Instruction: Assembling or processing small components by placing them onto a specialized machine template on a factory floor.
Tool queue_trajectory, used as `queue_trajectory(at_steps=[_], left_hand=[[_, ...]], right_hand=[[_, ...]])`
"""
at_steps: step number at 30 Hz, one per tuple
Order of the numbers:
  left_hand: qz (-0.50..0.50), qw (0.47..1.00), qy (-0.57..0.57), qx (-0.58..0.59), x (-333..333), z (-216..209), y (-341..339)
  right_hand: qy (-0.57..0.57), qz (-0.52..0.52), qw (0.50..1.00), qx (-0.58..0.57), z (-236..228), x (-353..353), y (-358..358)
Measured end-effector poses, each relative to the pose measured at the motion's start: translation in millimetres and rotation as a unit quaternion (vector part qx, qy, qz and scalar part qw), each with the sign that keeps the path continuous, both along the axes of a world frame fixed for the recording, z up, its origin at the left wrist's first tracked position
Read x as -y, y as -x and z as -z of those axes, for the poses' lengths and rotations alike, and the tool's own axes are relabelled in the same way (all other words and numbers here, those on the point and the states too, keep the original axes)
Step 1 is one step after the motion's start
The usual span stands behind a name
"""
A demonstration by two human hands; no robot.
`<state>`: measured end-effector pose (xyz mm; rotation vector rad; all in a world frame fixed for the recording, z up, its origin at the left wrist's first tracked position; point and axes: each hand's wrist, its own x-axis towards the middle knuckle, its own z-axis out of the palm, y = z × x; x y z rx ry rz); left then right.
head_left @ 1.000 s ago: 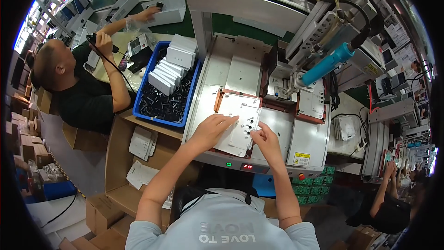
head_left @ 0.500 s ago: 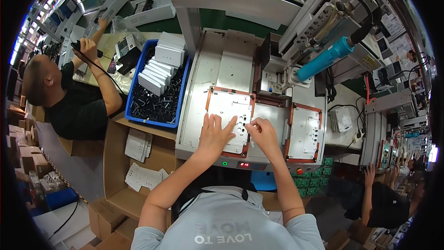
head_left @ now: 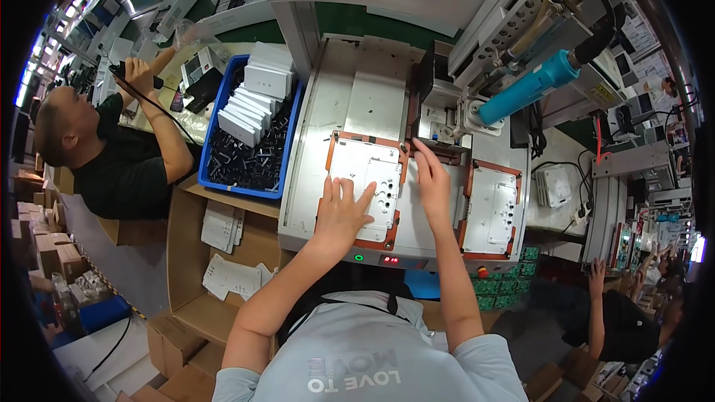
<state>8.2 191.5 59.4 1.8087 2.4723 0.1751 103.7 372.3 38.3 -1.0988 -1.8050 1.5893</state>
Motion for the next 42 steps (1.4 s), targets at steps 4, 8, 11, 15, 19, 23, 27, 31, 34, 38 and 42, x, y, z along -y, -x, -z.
queue_trajectory(at_steps=[4, 8, 11, 15, 19, 23, 27, 31, 34, 38, 42], left_hand=[[-0.002, 1.000, -0.008, 0.001, -1, -2, 0], [0.001, 1.000, -0.010, -0.002, -4, -2, -2], [0.003, 1.000, -0.019, 0.003, -3, -2, -2], [-0.001, 1.000, -0.021, 0.003, -1, 0, -2], [-0.006, 1.000, -0.026, -0.003, -1, 0, -2], [-0.002, 0.999, -0.030, -0.020, -1, 2, -3], [-0.010, 1.000, -0.021, -0.013, -2, 5, -2], [-0.002, 0.996, -0.066, 0.065, 7, -1, 11], [-0.032, 0.954, -0.164, 0.249, 32, -7, 30], [-0.130, 0.887, -0.227, 0.381, 81, -4, 51], [-0.172, 0.897, -0.211, 0.347, 118, 16, 54]], right_hand=[[0.138, -0.099, 0.984, -0.052, 8, -22, 11], [0.111, -0.064, 0.984, -0.128, 31, -19, 17], [0.029, -0.024, 0.996, -0.076, 24, -7, 16], [-0.089, 0.065, 0.994, 0.008, 8, 47, -26], [-0.093, 0.023, 0.991, 0.095, 9, 120, -84], [-0.215, 0.031, 0.975, 0.037, 12, 145, -80], [-0.345, -0.013, 0.938, -0.013, 26, 140, -81], [-0.225, -0.046, 0.973, -0.017, 11, 137, -85], [-0.198, 0.023, 0.980, 0.016, 13, 159, -98], [-0.141, -0.057, 0.982, 0.115, 38, 177, -102], [-0.166, -0.121, 0.964, 0.172, 67, 182, -92]])
